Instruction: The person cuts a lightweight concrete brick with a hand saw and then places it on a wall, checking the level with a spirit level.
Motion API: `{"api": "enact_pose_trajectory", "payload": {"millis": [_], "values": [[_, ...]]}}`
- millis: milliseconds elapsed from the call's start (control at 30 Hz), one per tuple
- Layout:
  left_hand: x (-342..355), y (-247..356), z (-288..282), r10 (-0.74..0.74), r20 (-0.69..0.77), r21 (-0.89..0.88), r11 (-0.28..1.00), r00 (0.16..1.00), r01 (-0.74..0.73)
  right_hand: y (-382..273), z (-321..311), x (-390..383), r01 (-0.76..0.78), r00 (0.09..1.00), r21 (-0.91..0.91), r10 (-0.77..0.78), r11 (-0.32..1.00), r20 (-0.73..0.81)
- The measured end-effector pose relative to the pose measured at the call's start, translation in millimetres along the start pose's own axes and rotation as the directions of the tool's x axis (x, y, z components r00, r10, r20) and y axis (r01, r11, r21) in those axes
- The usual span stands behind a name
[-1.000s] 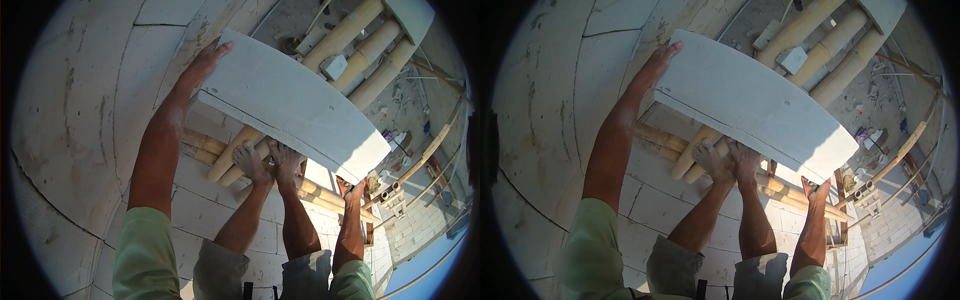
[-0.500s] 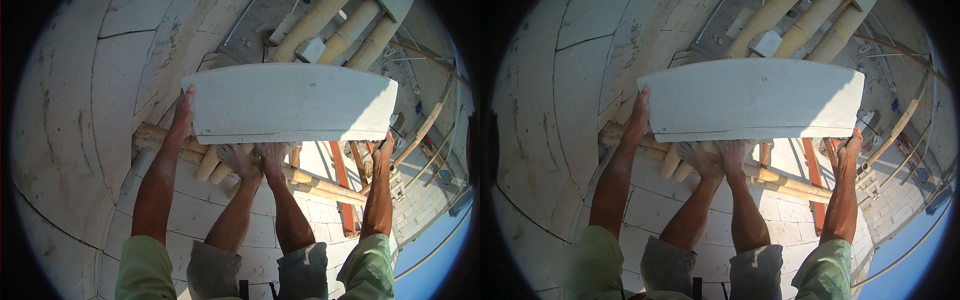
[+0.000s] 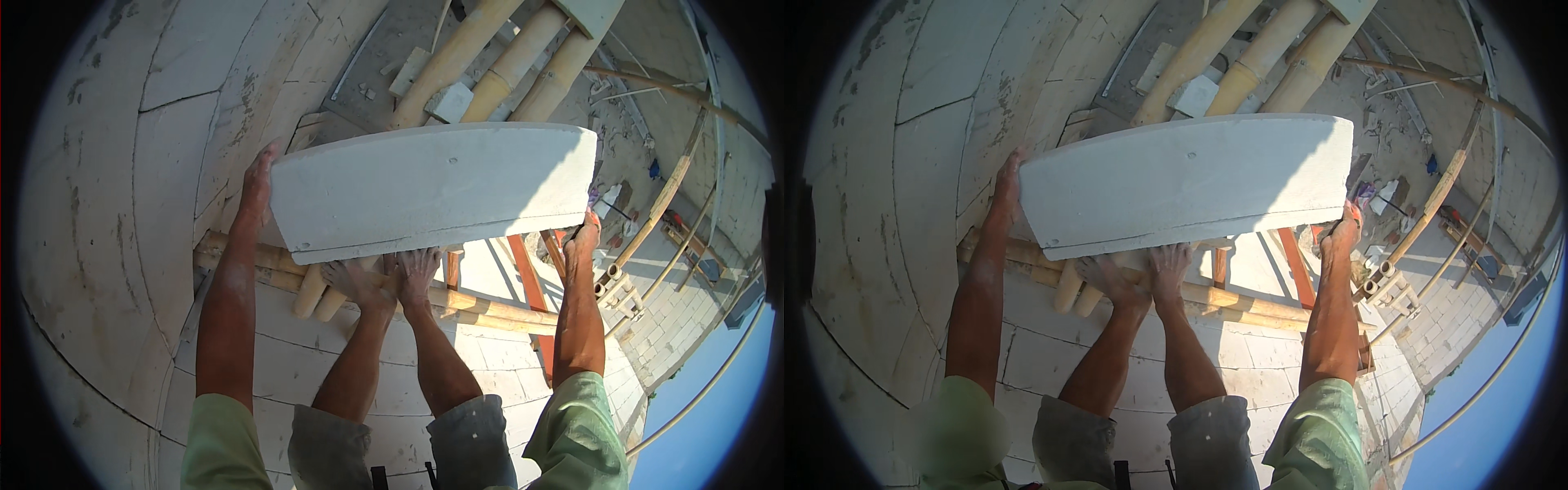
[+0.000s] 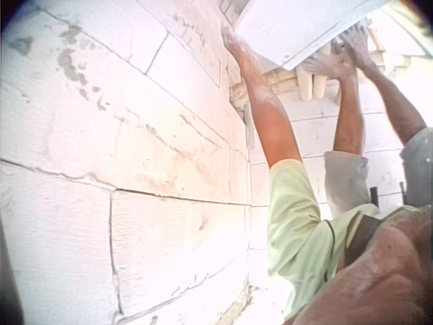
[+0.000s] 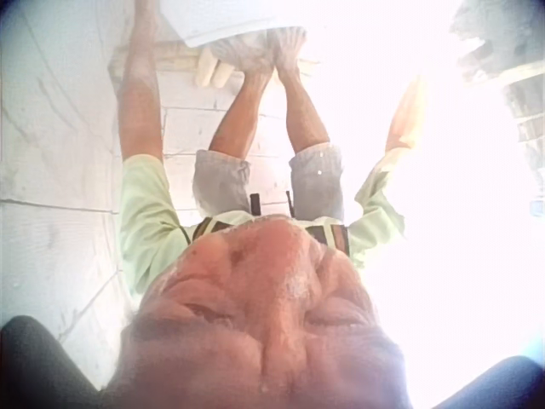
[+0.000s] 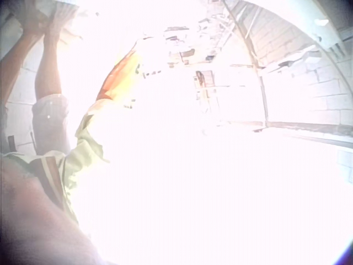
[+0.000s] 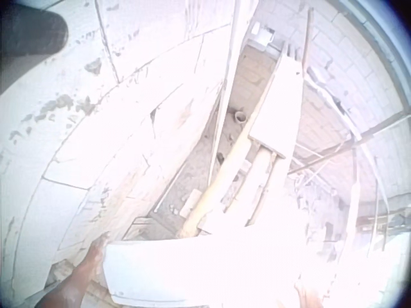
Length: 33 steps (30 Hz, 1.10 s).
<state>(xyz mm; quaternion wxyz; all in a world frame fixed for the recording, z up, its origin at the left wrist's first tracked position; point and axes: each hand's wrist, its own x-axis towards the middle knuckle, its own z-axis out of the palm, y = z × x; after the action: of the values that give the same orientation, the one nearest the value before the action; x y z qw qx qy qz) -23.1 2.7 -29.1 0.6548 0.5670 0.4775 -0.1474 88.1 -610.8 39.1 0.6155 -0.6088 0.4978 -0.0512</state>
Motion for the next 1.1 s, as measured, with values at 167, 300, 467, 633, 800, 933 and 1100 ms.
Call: {"api": "enact_pose_trajectory", "payload": {"millis": [167,300,467,633,800,933,1100], "values": [[2.3,11.9,9.1,-0.085,0.004,0.067,0.994,0.996,0.084,25.6,0.6,-0.9,-0.107,0.993,0.034,0.106,0.994,0.051],[5.5,7.3,12.3,-0.105,0.011,-0.013,0.994,0.994,0.105,41.1,-1.9,-2.5,-0.163,0.986,0.085,0.16,0.983,0.047],[6.4,6.2,11.7,-0.081,-0.004,-0.033,0.996,0.997,0.08,41.4,3.0,-13.0,-0.262,0.963,0.16,0.248,0.952,0.101],[5.6,5.8,11.1,-0.165,0.011,-0.128,0.978,0.986,0.166,35.8,0.2,-5.5,-0.353,0.929,0.232,0.311,0.906,0.199],[-11.2,-2.6,0.9,-0.06,-0.024,-0.167,0.984,0.998,0.055,30.2,-4.8,18.2,-0.267,0.953,0.102,0.247,0.958,0.178],[-37.0,-8.3,-14.0,0.041,-0.047,-0.24,0.97,0.998,-0.051,-2.2,8.9,5.2,-0.11,0.945,0.084,0.078,0.99,0.317],[-69.7,-12.8,-24.1,-0.113,-0.076,-0.366,0.927,0.991,0.078,-80.6,50.9,-43.3,-0.128,0.97,0.012,0.123,0.992,0.21]]}}
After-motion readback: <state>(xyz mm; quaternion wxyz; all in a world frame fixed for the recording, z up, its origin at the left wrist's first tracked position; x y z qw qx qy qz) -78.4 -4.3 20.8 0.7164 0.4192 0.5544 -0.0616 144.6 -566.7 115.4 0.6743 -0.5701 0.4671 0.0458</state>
